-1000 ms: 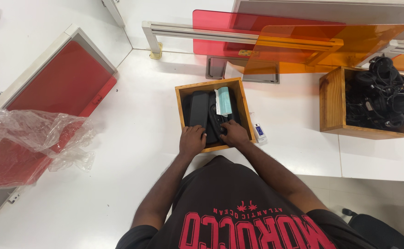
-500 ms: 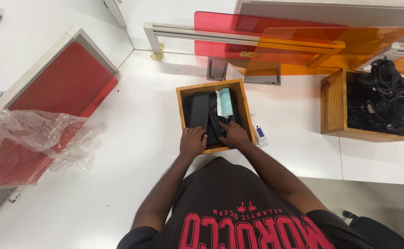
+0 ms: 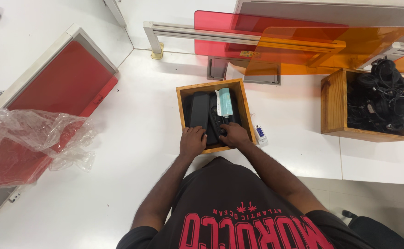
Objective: The person organizes various office items, including placing black cases into a wooden box, handling white plastic parts at a desk, and sorting several headsets within another wooden box.
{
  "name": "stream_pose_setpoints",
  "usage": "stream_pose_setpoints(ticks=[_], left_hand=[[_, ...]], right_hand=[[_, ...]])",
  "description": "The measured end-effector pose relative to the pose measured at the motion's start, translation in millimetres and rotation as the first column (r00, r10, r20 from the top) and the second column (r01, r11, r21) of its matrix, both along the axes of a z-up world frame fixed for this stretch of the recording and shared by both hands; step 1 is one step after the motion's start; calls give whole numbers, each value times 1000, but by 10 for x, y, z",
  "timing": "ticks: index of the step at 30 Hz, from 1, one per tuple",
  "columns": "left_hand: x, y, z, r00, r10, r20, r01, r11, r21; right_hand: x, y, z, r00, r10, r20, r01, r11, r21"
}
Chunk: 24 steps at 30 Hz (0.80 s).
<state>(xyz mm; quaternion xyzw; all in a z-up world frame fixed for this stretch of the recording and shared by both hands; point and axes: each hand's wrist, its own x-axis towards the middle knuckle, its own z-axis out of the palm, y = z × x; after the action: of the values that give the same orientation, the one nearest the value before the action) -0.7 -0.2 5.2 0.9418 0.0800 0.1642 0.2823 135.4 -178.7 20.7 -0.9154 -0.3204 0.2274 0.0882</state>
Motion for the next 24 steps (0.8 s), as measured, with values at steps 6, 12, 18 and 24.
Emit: stream_pose_setpoints(ticks=[6,12,18,24], left_hand=[[0,-4,-26,1000,-2,-3,2,1000,5],[8,-4,-23,999,0,-38,0,1000,11],[6,0,0,999,-5,-46,5,1000,0],[3,-7,10,1000,0,-26,0,1000,-1]], right_hand=[[-14,48,64,999,-21,-25,20,998,-62],[13,98,155,996,-37,-86,27,994,-105],[96,199,222,992,-32,-122,3,974,-226],[175,194,73,992,-14,-127,-18,968,-251]])
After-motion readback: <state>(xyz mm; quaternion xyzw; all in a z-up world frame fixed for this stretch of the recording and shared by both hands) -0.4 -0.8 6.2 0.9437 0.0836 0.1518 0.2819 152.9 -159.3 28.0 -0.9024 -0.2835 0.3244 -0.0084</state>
